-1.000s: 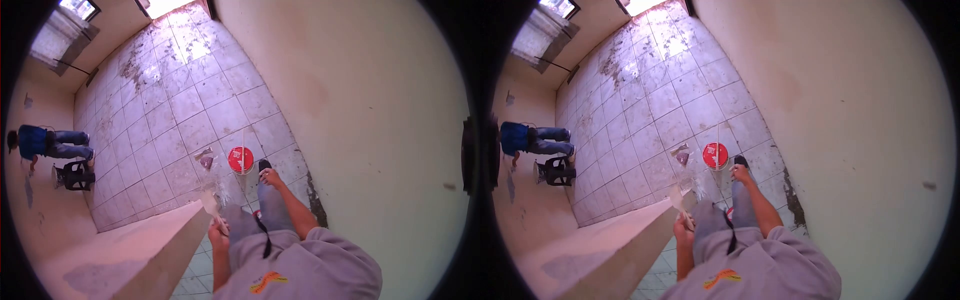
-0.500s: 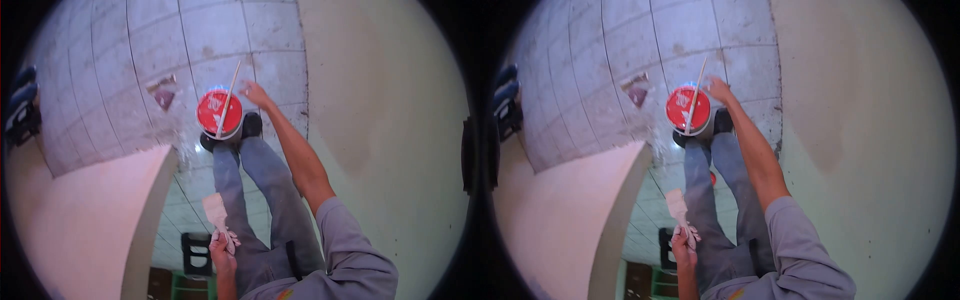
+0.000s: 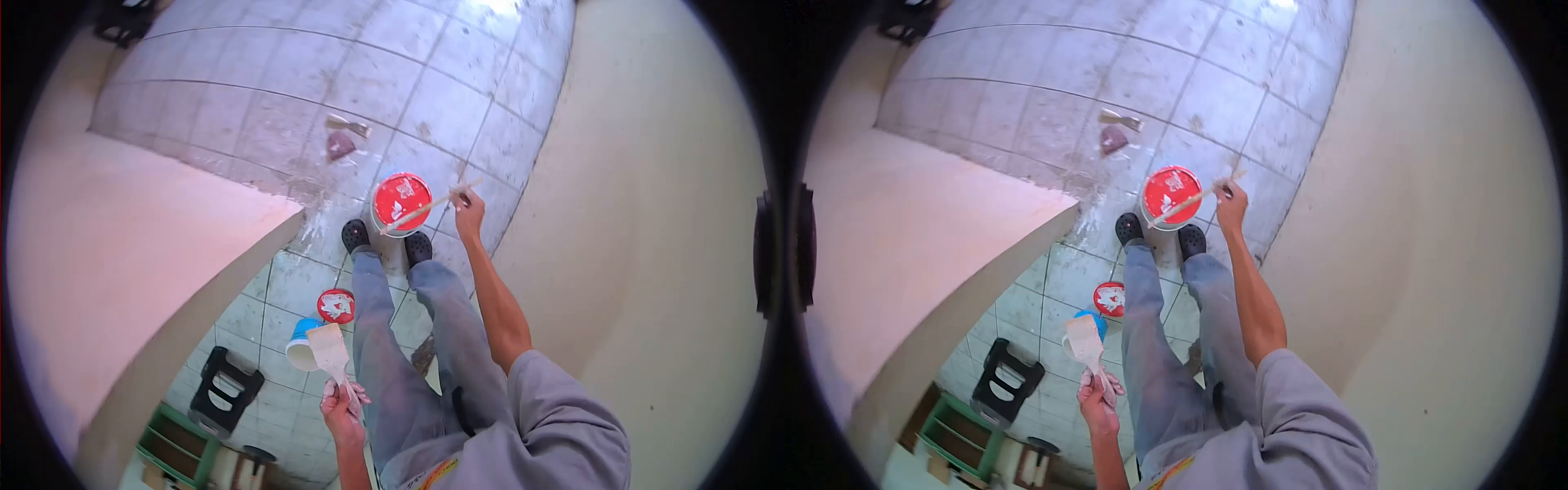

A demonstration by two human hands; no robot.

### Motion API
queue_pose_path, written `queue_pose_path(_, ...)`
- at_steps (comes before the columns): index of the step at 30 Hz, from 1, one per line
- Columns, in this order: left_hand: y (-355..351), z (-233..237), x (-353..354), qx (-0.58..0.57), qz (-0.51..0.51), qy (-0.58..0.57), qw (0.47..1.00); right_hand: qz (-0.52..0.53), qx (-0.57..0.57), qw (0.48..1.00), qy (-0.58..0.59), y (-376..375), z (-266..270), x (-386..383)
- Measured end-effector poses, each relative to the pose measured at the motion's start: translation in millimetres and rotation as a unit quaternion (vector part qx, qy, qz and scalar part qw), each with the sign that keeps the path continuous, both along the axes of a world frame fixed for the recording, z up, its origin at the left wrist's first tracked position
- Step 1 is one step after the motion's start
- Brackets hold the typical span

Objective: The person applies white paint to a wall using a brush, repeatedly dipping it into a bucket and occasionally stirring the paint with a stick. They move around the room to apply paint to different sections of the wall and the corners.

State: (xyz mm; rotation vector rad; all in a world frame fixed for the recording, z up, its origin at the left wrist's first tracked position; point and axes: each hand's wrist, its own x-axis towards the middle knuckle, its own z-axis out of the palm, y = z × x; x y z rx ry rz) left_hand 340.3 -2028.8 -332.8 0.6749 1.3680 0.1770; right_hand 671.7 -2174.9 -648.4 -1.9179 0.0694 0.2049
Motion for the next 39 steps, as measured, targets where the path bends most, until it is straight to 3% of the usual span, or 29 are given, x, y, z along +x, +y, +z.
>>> queue_pose_path(4,17.3,60.9,-38.5,0.032,0.081,-0.004,0.996,0.048,-0.130,0.988,-0.069,41.3,126.5,-5.7)
queue_pose_path(8,-23.5,108.7,-122.3,0.075,0.145,-0.036,0.986,0.097,-0.099,0.980,-0.145,64.2,255.3,-36.4)
queue_pose_path(13,-84.9,128.4,-229.7,0.137,0.330,-0.093,0.929,0.239,-0.080,0.926,-0.281,75.2,341.6,-96.6)
queue_pose_path(17,-130.6,125.0,-344.4,0.177,0.491,-0.137,0.842,0.307,-0.033,0.920,-0.239,99.8,395.6,-220.5)
queue_pose_path(19,-151.8,131.0,-406.1,0.192,0.540,-0.125,0.810,0.336,0.023,0.910,-0.241,111.5,404.9,-293.5)
queue_pose_path(21,-177.7,139.5,-464.4,0.197,0.593,-0.076,0.777,0.366,0.009,0.898,-0.244,128.2,414.2,-356.6)
queue_pose_path(25,-228.9,176.7,-574.7,0.217,0.640,0.114,0.729,0.376,0.071,0.908,-0.169,151.0,373.5,-475.1)
queue_pose_path(29,-233.5,186.3,-662.5,0.216,0.678,0.143,0.687,0.383,0.125,0.909,-0.108,198.7,376.5,-545.5)
queue_pose_path(30,-261.0,180.7,-655.3,0.223,0.687,0.147,0.676,0.384,0.158,0.906,-0.085,182.1,371.0,-537.2)
queue_pose_path(31,-256.4,175.3,-666.8,0.228,0.695,0.138,0.667,0.380,0.188,0.904,-0.062,189.3,368.8,-546.1)
queue_pose_path(32,-243.8,172.5,-676.0,0.230,0.700,0.130,0.663,0.392,0.149,0.907,-0.039,193.8,391.0,-561.2)
queue_pose_path(35,-167.8,169.3,-714.5,0.231,0.709,0.057,0.664,0.373,0.125,0.887,-0.241,242.0,399.4,-593.6)
queue_pose_path(37,-119.5,165.7,-738.9,0.235,0.706,-0.003,0.668,0.349,0.138,0.906,-0.197,266.3,402.4,-612.1)
queue_pose_path(39,-73.4,168.5,-759.7,0.240,0.696,-0.057,0.674,0.336,0.079,0.898,-0.274,292.4,428.6,-644.5)
